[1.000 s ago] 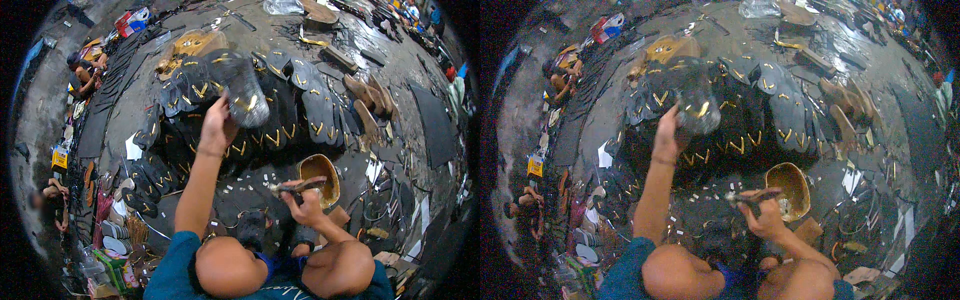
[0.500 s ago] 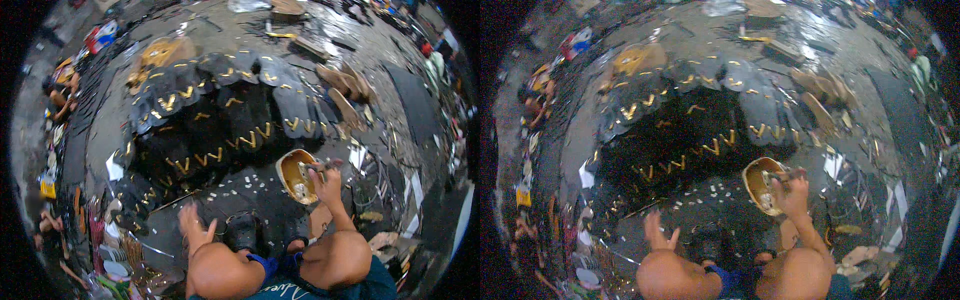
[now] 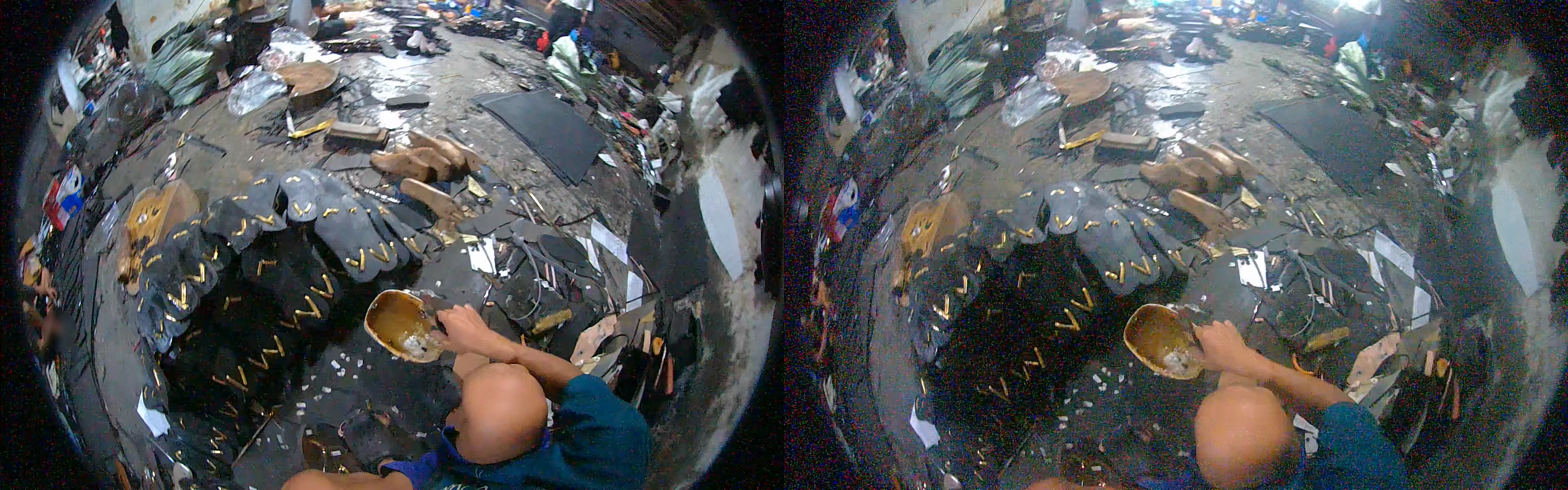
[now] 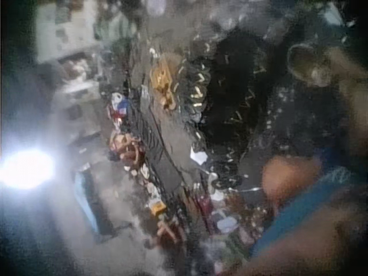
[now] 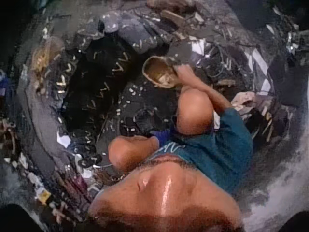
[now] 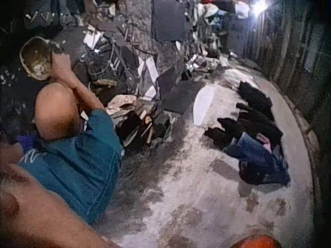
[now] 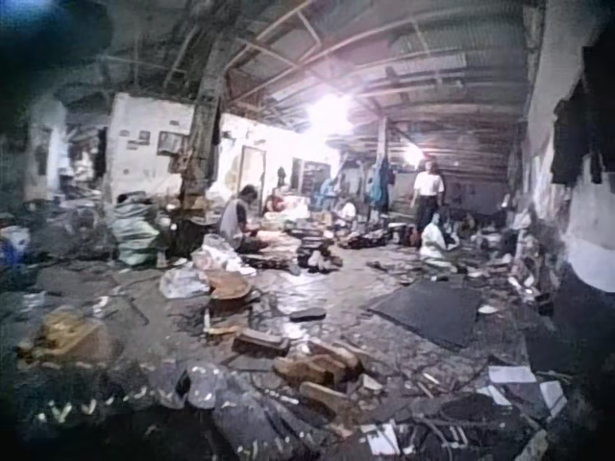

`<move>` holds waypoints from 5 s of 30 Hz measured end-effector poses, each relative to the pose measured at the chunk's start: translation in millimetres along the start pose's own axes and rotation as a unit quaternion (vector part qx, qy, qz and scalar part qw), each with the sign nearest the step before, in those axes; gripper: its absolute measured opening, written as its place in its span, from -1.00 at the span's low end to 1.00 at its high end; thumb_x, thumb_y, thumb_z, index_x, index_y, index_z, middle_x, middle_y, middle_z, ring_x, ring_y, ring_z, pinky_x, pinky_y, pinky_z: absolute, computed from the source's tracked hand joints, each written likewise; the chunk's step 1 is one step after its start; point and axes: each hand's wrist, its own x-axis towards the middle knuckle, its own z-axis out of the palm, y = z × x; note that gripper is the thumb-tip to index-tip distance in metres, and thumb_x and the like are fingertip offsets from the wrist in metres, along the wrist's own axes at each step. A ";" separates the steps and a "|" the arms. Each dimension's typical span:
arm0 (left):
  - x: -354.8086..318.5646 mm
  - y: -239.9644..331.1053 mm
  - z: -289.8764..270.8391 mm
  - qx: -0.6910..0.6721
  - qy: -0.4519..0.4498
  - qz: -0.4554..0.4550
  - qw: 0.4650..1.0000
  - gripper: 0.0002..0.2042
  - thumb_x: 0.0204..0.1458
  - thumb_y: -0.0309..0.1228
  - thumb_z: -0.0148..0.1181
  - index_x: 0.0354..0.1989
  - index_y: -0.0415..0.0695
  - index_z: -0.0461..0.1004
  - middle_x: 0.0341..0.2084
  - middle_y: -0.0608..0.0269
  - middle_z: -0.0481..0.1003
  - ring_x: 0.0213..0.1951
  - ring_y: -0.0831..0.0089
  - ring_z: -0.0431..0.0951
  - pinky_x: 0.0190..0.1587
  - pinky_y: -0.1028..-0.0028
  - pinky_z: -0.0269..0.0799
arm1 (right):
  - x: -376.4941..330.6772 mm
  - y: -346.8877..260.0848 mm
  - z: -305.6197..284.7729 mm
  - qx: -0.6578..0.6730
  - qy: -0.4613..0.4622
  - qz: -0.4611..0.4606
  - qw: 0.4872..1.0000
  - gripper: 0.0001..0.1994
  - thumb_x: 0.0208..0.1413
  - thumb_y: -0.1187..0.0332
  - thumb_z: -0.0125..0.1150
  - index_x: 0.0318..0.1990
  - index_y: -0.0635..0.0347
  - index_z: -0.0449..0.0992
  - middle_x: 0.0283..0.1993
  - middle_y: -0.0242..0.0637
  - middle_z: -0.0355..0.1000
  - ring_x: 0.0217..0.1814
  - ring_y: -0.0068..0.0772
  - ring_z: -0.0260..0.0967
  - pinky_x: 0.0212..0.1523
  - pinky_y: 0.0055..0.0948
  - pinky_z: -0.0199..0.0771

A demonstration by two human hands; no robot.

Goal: The person sits on the floor and repeatedly picks up black flip-flops with gold straps. Using a brush and a container of white paint, they apply the paint to the soles of the flip-flops one at a time, then place them back on the pile.

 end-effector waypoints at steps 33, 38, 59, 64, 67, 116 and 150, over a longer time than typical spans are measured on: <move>151.7 158.8 -38.8 -0.760 -0.271 -0.199 0.556 -0.57 0.31 -0.29 -0.27 0.27 -0.19 0.26 0.18 0.16 0.36 0.18 0.35 0.37 0.26 0.34 0.23 | 61.0 -121.4 -51.2 0.608 0.002 -0.120 0.785 -0.77 0.19 0.38 0.23 -0.04 0.27 0.48 -0.14 -0.28 0.54 -0.17 -0.46 0.50 -0.09 -0.46 0.48; 154.1 151.9 -49.5 -0.724 -0.252 -0.078 0.637 -0.59 0.30 -0.27 -0.26 0.21 -0.19 0.32 0.01 0.14 0.48 -0.01 0.34 0.52 0.10 0.34 0.43 | 65.2 -151.8 -33.9 0.383 0.186 -0.384 0.819 -0.76 0.05 0.53 0.25 -0.10 0.20 0.52 -0.23 -0.17 0.55 -0.18 -0.21 0.52 -0.09 -0.32 0.44; 137.6 150.5 -73.8 -0.844 -0.265 -0.115 0.452 -0.48 0.27 -0.14 -0.31 0.26 -0.22 0.25 0.13 -0.02 0.40 0.10 0.12 0.46 0.18 0.16 0.37 | 94.9 -154.7 -51.8 0.528 0.168 -0.274 0.786 -0.80 0.07 0.32 0.28 -0.19 0.20 0.56 -0.33 -0.12 0.52 -0.26 -0.01 0.48 -0.14 -0.18 0.46; 132.5 125.0 -65.6 -0.823 -0.190 -0.150 0.513 -0.52 0.27 -0.15 -0.27 0.21 -0.21 0.31 0.07 0.03 0.44 0.05 0.15 0.50 0.15 0.22 0.40 | 112.1 -148.8 -49.8 0.463 0.174 -0.292 0.818 -0.82 0.00 0.47 0.29 -0.20 0.15 0.55 -0.20 -0.17 0.53 -0.11 -0.11 0.48 -0.08 -0.23 0.44; 150.6 120.7 -63.3 -0.811 -0.123 -0.091 0.565 -0.57 0.30 -0.19 -0.23 0.15 -0.24 0.36 0.01 0.12 0.48 -0.02 0.29 0.52 0.08 0.30 0.42 | 70.2 -153.0 -22.2 0.437 0.142 -0.357 0.813 -0.74 -0.07 0.53 0.30 -0.17 0.09 0.53 -0.21 -0.28 0.54 -0.12 -0.19 0.49 -0.08 -0.27 0.43; 169.3 164.3 -58.5 -0.863 -0.198 -0.112 0.452 -0.61 0.25 -0.09 -0.12 -0.02 -0.12 0.45 -0.16 0.18 0.55 -0.12 0.31 0.55 0.02 0.31 0.46 | 57.3 -164.1 -58.9 0.272 0.161 -0.513 0.798 -0.61 -0.19 0.34 0.26 -0.08 -0.02 0.51 -0.29 -0.36 0.42 -0.19 -0.26 0.37 -0.18 -0.28 0.30; 304.2 258.7 62.3 -0.736 -0.247 -0.116 0.620 -0.59 0.17 -0.46 0.14 0.19 -0.03 0.25 -0.02 0.27 0.45 0.01 0.39 0.44 0.12 0.39 0.31 | -28.0 5.9 1.3 0.548 0.060 0.338 0.762 -0.63 0.27 0.12 0.10 -0.04 0.28 0.52 -0.26 -0.22 0.55 -0.24 -0.37 0.45 -0.18 -0.38 0.43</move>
